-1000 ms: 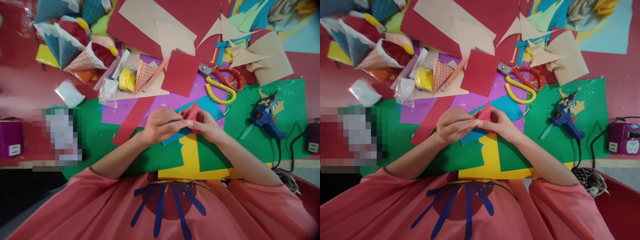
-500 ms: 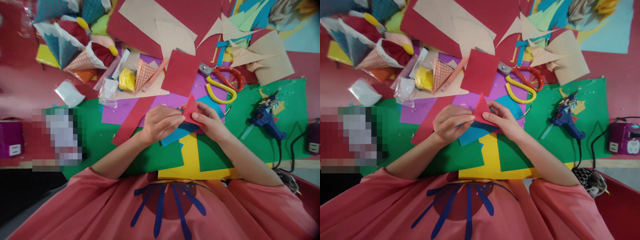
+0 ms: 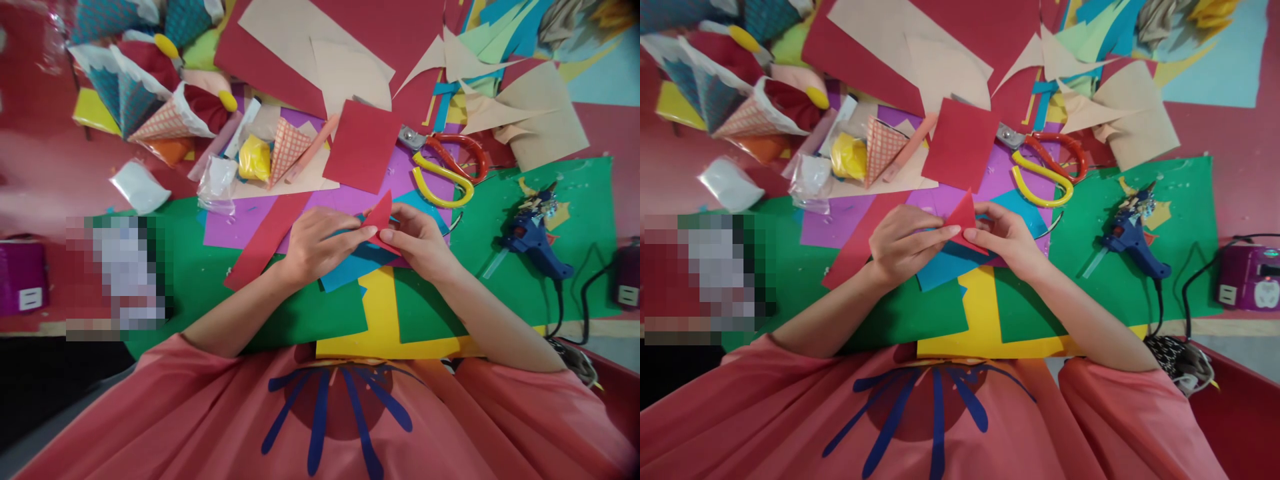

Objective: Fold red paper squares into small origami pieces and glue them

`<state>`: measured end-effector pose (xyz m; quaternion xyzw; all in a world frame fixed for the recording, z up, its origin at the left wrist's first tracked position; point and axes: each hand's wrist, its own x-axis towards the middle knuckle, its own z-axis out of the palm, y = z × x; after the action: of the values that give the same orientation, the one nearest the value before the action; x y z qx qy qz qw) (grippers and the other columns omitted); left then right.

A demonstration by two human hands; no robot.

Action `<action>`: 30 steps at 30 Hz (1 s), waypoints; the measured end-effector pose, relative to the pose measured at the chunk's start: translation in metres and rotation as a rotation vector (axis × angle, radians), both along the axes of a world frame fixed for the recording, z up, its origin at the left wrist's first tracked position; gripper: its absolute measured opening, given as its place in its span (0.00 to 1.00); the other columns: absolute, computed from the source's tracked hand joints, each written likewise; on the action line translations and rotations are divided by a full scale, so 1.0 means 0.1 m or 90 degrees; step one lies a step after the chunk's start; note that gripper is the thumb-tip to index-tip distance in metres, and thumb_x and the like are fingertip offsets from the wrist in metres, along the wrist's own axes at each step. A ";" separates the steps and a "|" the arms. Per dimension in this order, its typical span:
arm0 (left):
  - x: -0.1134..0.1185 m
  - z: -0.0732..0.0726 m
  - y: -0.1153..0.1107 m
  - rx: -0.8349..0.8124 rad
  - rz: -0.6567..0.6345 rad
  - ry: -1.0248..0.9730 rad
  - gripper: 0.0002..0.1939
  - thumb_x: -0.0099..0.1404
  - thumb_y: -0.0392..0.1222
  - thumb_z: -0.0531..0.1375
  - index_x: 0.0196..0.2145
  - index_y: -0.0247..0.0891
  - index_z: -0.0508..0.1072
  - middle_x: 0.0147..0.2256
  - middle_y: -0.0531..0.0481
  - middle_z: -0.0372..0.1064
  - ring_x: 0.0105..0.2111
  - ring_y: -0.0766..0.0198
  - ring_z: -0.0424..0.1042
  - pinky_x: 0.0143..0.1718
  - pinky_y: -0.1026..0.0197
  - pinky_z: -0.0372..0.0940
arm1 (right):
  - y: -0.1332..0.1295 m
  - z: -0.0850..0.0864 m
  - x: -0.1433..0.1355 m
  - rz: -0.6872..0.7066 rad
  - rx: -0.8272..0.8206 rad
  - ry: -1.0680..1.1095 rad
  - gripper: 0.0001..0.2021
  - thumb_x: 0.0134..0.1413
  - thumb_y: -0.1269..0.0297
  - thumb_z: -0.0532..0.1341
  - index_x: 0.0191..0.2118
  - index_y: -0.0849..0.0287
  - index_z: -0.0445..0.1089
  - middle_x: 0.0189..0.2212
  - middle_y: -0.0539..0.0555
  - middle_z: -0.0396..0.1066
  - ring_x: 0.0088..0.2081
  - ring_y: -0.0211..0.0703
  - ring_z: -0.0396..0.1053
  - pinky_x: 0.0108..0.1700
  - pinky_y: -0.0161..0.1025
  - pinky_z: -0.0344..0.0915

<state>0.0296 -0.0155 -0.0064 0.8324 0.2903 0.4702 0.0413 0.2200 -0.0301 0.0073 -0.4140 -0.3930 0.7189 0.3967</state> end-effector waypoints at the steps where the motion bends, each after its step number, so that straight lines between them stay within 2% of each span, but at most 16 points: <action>1: 0.00 0.00 0.00 -0.014 -0.001 -0.007 0.07 0.64 0.34 0.61 0.40 0.42 0.75 0.31 0.55 0.77 0.31 0.71 0.75 0.35 0.66 0.67 | 0.00 -0.01 0.00 -0.006 -0.012 0.003 0.16 0.45 0.57 0.70 0.40 0.53 0.70 0.39 0.48 0.76 0.40 0.38 0.74 0.46 0.39 0.71; 4: -0.01 0.01 0.01 -0.084 -0.003 -0.028 0.07 0.64 0.32 0.61 0.39 0.40 0.76 0.32 0.53 0.78 0.33 0.70 0.77 0.36 0.66 0.69 | 0.01 -0.03 0.01 -0.036 -0.019 -0.001 0.16 0.43 0.58 0.71 0.39 0.53 0.71 0.38 0.48 0.77 0.39 0.39 0.74 0.46 0.40 0.71; 9: 0.01 0.04 -0.01 -0.285 -0.015 -0.061 0.08 0.65 0.32 0.58 0.37 0.39 0.76 0.37 0.50 0.79 0.39 0.66 0.77 0.43 0.63 0.71 | 0.03 -0.06 0.02 -0.086 0.010 -0.032 0.16 0.42 0.58 0.72 0.38 0.53 0.71 0.37 0.48 0.76 0.36 0.37 0.73 0.46 0.40 0.71; 13: 0.03 0.05 -0.03 -0.420 -0.013 -0.185 0.07 0.64 0.39 0.61 0.40 0.37 0.74 0.37 0.48 0.77 0.37 0.67 0.77 0.39 0.66 0.72 | 0.03 -0.07 0.02 -0.098 0.027 -0.065 0.18 0.42 0.58 0.72 0.39 0.53 0.69 0.37 0.48 0.75 0.35 0.36 0.72 0.43 0.38 0.71; 18: 0.04 0.04 -0.01 -0.486 0.000 -0.187 0.09 0.64 0.44 0.61 0.31 0.36 0.75 0.27 0.53 0.75 0.25 0.73 0.74 0.28 0.72 0.68 | 0.01 -0.06 0.01 -0.086 0.069 -0.078 0.16 0.43 0.58 0.72 0.38 0.53 0.69 0.35 0.47 0.72 0.35 0.35 0.70 0.40 0.36 0.70; 21: 0.05 0.04 -0.01 -0.522 -0.008 -0.218 0.10 0.64 0.46 0.61 0.30 0.36 0.75 0.25 0.55 0.75 0.22 0.73 0.74 0.25 0.73 0.67 | 0.01 -0.05 0.01 -0.088 0.076 -0.081 0.15 0.42 0.59 0.72 0.35 0.54 0.68 0.33 0.47 0.71 0.35 0.35 0.70 0.40 0.35 0.70; 26: 0.06 0.04 -0.03 -0.560 -0.034 -0.258 0.09 0.63 0.45 0.63 0.33 0.37 0.76 0.28 0.53 0.78 0.26 0.70 0.78 0.27 0.73 0.70 | 0.01 -0.03 0.01 -0.079 0.103 -0.106 0.14 0.45 0.57 0.71 0.33 0.54 0.67 0.35 0.49 0.72 0.39 0.38 0.71 0.42 0.38 0.70; 30: 0.04 0.04 -0.04 -0.515 0.009 -0.213 0.07 0.62 0.43 0.64 0.34 0.37 0.78 0.32 0.51 0.79 0.31 0.69 0.79 0.32 0.72 0.73 | 0.02 0.01 0.01 -0.106 0.151 -0.127 0.12 0.46 0.58 0.70 0.31 0.54 0.67 0.44 0.52 0.70 0.44 0.39 0.69 0.42 0.37 0.70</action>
<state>0.0335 -0.0199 -0.0027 0.6593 0.4464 0.4473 0.4075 0.2208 -0.0281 0.0079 -0.4647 -0.4765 0.5875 0.4602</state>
